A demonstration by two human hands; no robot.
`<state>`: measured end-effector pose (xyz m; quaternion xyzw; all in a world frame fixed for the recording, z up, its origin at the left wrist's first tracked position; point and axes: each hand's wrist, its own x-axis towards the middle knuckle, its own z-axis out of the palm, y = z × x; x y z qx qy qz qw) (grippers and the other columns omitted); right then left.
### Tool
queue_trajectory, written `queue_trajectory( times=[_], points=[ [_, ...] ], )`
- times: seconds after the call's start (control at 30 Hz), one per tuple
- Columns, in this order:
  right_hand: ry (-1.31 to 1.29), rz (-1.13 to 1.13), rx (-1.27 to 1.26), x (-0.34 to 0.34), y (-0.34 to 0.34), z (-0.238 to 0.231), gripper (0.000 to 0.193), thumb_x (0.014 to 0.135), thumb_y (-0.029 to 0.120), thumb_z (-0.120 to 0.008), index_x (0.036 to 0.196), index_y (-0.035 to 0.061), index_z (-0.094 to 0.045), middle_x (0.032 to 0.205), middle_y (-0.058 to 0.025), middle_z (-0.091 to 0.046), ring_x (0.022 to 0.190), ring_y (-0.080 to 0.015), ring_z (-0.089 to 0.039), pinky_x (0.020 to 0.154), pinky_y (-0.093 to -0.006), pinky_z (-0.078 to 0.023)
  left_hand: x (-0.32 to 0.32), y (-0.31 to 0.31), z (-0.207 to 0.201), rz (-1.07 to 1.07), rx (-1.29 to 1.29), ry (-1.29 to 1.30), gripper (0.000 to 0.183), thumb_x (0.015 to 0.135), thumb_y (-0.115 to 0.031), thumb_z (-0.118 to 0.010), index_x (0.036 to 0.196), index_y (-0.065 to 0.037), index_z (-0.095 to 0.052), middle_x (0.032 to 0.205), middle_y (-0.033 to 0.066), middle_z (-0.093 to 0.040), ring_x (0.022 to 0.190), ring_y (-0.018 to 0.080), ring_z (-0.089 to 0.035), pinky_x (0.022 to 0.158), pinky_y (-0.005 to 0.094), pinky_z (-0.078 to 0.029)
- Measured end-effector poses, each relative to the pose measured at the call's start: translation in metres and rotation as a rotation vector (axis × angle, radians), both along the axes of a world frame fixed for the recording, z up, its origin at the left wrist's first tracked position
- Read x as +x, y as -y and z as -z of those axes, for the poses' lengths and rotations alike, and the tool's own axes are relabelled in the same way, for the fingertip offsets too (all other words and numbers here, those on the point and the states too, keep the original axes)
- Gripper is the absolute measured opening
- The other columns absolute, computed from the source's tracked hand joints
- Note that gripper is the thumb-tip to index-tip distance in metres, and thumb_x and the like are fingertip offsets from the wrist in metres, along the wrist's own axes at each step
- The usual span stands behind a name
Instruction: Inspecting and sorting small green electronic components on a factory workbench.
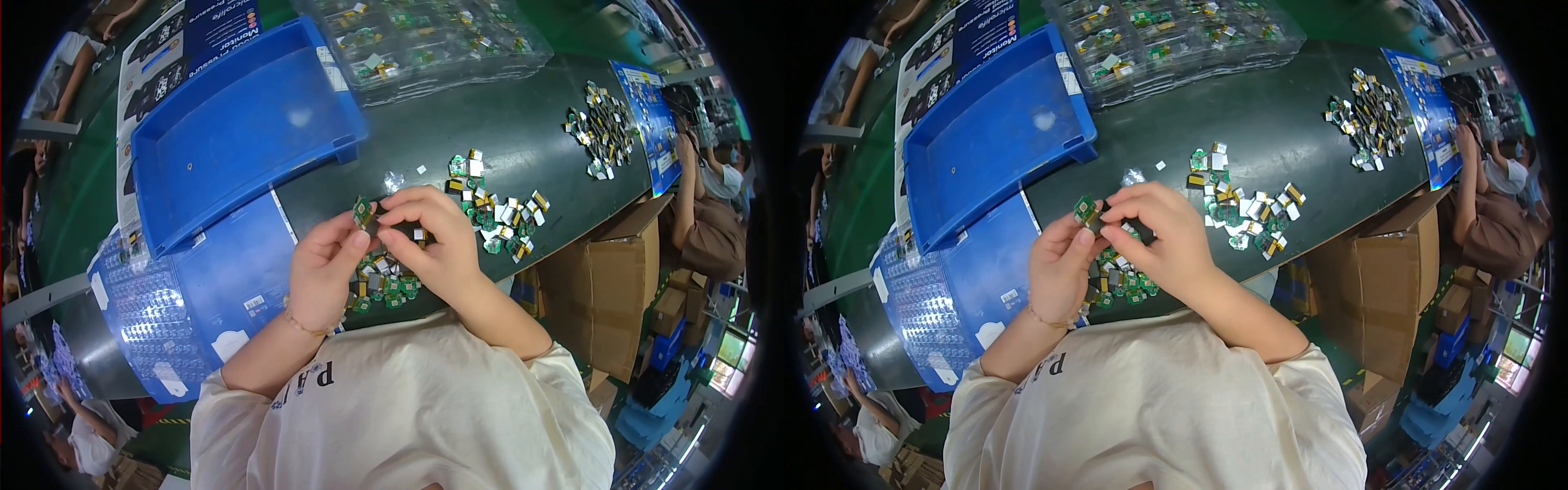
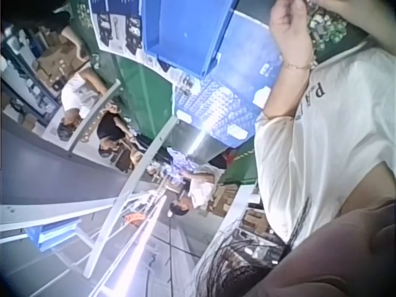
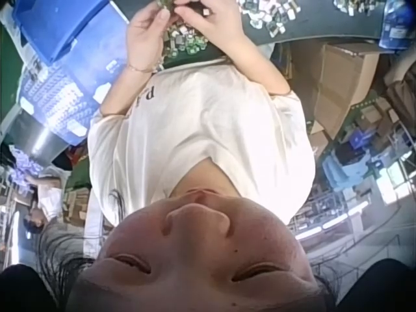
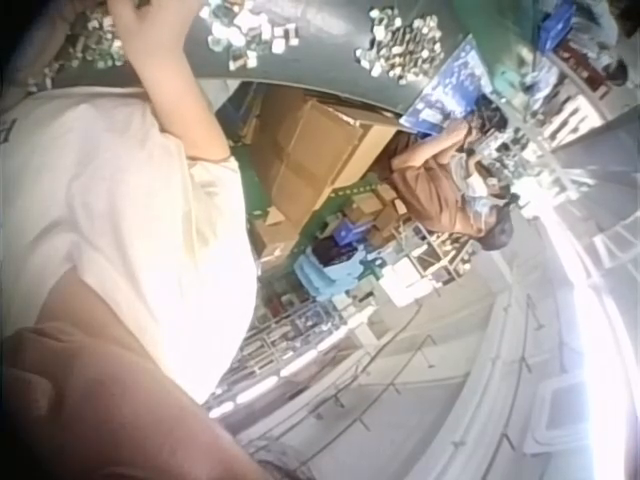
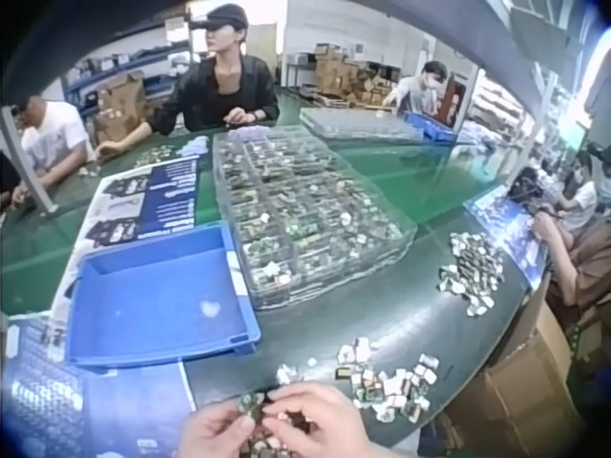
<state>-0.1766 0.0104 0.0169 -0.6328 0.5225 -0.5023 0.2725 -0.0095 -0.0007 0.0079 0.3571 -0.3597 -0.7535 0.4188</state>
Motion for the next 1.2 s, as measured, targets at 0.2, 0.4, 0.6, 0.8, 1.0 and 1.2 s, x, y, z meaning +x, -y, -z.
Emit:
queue_trajectory(
  times=[0.2,0.4,0.6,0.8,1.0,1.2],
  points=[
    [-0.058,-0.062,0.062,-0.006,0.005,-0.001,0.014,0.074,0.007,-0.072,0.084,0.0047,-0.062,0.106,-0.0102,-0.06,0.096,-0.0239,-0.059,0.08,-0.0318,-0.046,-0.002,-0.003,-0.001,-0.011,-0.122,0.124,0.03,0.092,-0.003,-0.056,0.122,0.001,-0.056,0.112,0.0059,-0.062,0.102,0.0131,-0.059,0.09,0.0263,-0.046],
    [-0.149,-0.079,-0.003,-0.017,0.018,-0.008,0.01,0.077,0.006,-0.067,0.081,0.0043,-0.057,0.106,-0.01,-0.059,0.097,-0.0266,-0.056,0.085,-0.0351,-0.043,0.002,0.003,0.001,-0.094,-0.072,0.124,0.027,0.093,-0.005,-0.055,0.119,0.002,-0.056,0.109,0.0081,-0.063,0.1,0.0155,-0.06,0.089,0.0267,-0.048],
    [-0.635,0.145,0.059,-0.026,0.037,0.011,0.023,0.069,0.009,-0.074,0.088,0.0079,-0.061,0.104,-0.007,-0.06,0.095,-0.0312,-0.055,0.083,-0.0389,-0.045,-0.003,0.01,-0.001,-0.225,-0.036,-0.046,0.025,0.095,-0.008,-0.052,0.118,0.002,-0.055,0.106,0.0097,-0.063,0.097,0.0167,-0.061,0.084,0.0275,-0.05],
    [-0.549,0.196,-0.002,-0.032,0.026,-0.016,0.028,0.07,0.008,-0.074,0.095,0.0089,-0.061,0.099,-0.0063,-0.061,0.089,-0.0269,-0.058,0.077,-0.0371,-0.047,0.003,0.004,-0.003,-0.126,-0.128,0.185,0.017,0.094,-0.008,-0.054,0.102,0.004,-0.063,0.098,0.0093,-0.063,0.082,0.0148,-0.061,0.076,0.0273,-0.051],
    [-0.151,0.124,0.148,-0.052,-0.022,-0.016,0.015,0.082,0.008,-0.065,0.097,0.0055,-0.061,0.088,-0.0046,-0.063,0.073,-0.0149,-0.061,0.062,-0.0269,-0.046,0.001,0.009,-0.034,0.087,-0.801,0.713,0.013,0.084,-0.003,-0.063,0.096,-0.002,-0.069,0.082,0.0074,-0.064,0.074,0.0159,-0.061,0.061,0.0275,-0.047],
    [0.089,-0.041,0.274,-0.048,-0.044,0.0,0.013,0.085,0.006,-0.061,0.098,0.0047,-0.062,0.099,-0.0052,-0.061,0.087,-0.0125,-0.058,0.066,-0.0237,-0.044,-0.002,0.01,-0.051,0.298,-0.824,1.07,0.02,0.079,-0.007,-0.068,0.098,-0.006,-0.069,0.078,0.0074,-0.064,0.07,0.0226,-0.06,0.065,0.0334,-0.047]
  ],
)
